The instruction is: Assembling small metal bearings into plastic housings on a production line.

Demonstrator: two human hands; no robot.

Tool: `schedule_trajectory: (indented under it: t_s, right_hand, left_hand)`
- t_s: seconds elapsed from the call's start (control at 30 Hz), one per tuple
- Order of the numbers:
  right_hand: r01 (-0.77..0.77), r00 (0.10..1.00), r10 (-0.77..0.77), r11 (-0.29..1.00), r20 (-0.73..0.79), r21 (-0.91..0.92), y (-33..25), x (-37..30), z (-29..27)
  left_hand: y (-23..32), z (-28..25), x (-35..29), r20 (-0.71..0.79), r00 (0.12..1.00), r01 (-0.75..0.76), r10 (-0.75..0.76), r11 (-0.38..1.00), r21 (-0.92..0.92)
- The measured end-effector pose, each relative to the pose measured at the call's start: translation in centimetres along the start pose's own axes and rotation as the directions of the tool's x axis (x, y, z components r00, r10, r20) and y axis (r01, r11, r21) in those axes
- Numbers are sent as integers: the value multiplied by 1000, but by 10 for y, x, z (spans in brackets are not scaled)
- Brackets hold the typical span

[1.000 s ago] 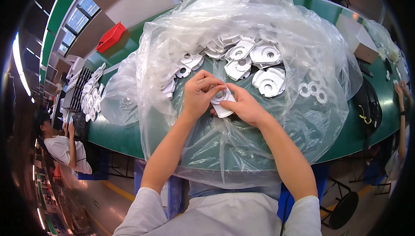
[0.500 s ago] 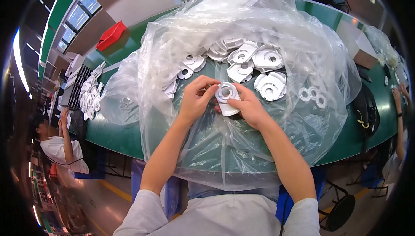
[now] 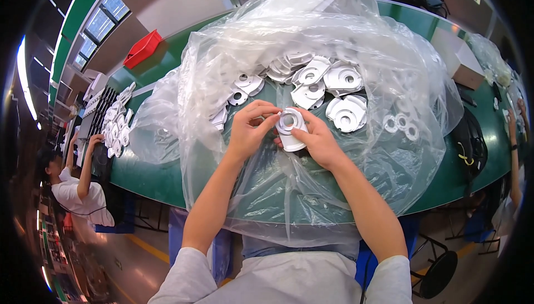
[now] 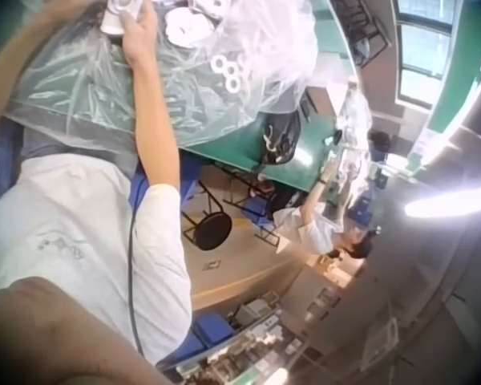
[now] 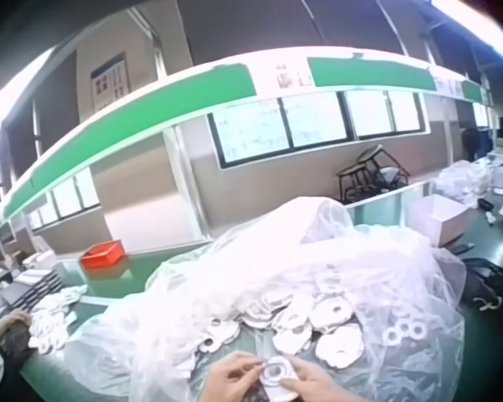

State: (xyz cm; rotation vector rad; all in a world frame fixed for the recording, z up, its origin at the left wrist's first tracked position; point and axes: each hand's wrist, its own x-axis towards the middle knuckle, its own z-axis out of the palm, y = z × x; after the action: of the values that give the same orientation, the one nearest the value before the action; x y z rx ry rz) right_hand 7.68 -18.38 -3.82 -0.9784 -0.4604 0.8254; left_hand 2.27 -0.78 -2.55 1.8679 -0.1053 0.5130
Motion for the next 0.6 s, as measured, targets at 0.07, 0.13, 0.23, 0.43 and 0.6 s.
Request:
schedule_trajectory:
  t_s: [0.07, 0.13, 0.23, 0.43, 0.6]
  right_hand:
    - [23, 1000, -24, 999, -11, -27, 1, -1, 0]
    - [46, 999, -47, 997, -21, -54, 1, -1, 0]
    - [41, 999, -40, 997, 10, -72, -1, -1, 1]
    - [87, 996, -88, 993, -11, -80, 1, -1, 2]
    - [49, 998, -46, 995, 34, -82, -2, -2, 2]
  left_hand:
    - [0, 1, 0, 1, 1000, 2, -2, 1000, 7]
    - [3, 3, 0, -4, 1000, 11, -11, 999, -30]
    - [5, 4, -1, -27, 996, 87, -90, 990, -108]
    - [-5, -1, -1, 90, 979, 190, -181, 976, -108]
    - [10, 0, -3, 92, 958, 282, -271, 947, -150]
